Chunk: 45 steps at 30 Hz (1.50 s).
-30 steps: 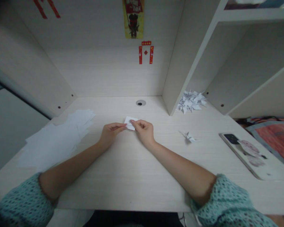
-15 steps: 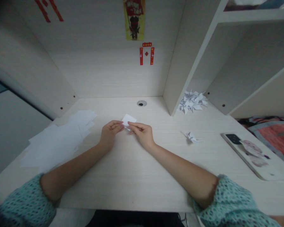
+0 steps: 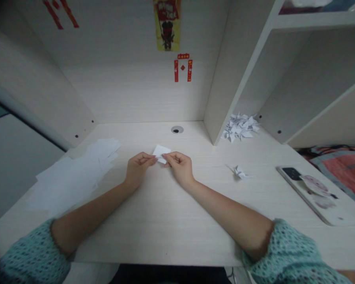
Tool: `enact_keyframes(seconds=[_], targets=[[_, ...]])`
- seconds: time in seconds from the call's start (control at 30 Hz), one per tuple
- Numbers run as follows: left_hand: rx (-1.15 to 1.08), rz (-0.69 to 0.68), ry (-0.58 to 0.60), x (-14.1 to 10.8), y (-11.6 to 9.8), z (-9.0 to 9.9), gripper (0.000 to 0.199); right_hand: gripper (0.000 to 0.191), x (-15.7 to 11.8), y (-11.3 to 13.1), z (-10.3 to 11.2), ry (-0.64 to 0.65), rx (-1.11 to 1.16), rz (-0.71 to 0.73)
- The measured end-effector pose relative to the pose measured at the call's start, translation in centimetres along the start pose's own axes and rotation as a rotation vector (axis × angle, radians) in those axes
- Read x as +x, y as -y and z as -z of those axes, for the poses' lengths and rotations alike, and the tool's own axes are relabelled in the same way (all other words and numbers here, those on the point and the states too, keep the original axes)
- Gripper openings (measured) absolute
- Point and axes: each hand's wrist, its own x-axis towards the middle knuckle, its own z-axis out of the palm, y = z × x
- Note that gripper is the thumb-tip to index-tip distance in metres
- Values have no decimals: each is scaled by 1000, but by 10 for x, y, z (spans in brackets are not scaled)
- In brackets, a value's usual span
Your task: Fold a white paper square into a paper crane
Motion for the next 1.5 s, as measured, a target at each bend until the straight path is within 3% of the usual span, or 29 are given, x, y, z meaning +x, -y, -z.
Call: enact_keyframes(seconds=[0.3,0.63,1.1,1.5], targets=[[-122,31,15,4,5,2,23,27,1,-4,0,74,91,-57],[133,-38,64,3,-1,5,23,21,0,-1,1,-11,9,19],[-161,57,15,2,5,-1,21,18,0,-4,0,4,94,-23],[-127,57,-11,-2,-1,-5,22,14,-1,-5,-1,-31,165,-62]])
